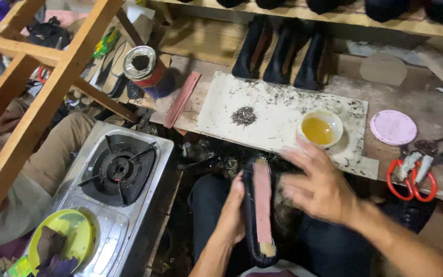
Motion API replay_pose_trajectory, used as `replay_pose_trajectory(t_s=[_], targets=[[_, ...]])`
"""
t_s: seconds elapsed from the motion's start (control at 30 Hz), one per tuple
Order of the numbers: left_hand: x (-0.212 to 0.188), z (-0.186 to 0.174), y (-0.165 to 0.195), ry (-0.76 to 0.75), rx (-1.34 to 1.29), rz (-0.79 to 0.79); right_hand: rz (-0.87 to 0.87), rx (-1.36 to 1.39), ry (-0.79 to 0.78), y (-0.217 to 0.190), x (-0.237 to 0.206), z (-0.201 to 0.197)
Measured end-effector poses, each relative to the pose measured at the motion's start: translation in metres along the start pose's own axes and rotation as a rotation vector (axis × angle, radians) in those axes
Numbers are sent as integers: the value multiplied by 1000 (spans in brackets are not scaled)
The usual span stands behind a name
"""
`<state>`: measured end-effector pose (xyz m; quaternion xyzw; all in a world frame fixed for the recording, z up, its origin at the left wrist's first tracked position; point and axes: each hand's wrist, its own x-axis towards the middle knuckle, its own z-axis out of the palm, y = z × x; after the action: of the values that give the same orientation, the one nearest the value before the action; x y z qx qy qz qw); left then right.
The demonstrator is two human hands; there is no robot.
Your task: The person sits on the floor of a shoe workshop holding a black shoe upper and presses a pink insole board into the sole of the shoe, repeatedly smoothing and pressing it with the fingers and occasionally dipping a finger into a bowl of liquid glue. They briefly place the shoe on a shelf of finished uppers and take another before continuing to press the insole.
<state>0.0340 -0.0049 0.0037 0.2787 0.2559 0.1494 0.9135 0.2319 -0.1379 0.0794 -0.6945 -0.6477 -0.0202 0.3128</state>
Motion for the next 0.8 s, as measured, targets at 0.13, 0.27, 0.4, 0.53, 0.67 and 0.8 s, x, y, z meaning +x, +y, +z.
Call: replay_pose_trajectory(t_s=[0.13, 0.27, 0.4, 0.53, 0.67, 0.8], targets=[[2, -31, -3, -58, -49, 128, 232, -275, 38, 53, 21, -14], [13, -43, -13, 43, -219, 76, 325, -376, -239, 106, 25, -13], [8, -39, -10, 32, -112, 101, 336, -362, -83, 123, 13, -13], [0, -20, -8, -92, 43, 221, 392, -121, -33, 84, -3, -14], [4, 1, -2, -137, 97, 269, 198, 193, -35, 11, -17, -5], [5, 13, 2, -224, 114, 265, -162, 141, 20, -38, -21, 9]])
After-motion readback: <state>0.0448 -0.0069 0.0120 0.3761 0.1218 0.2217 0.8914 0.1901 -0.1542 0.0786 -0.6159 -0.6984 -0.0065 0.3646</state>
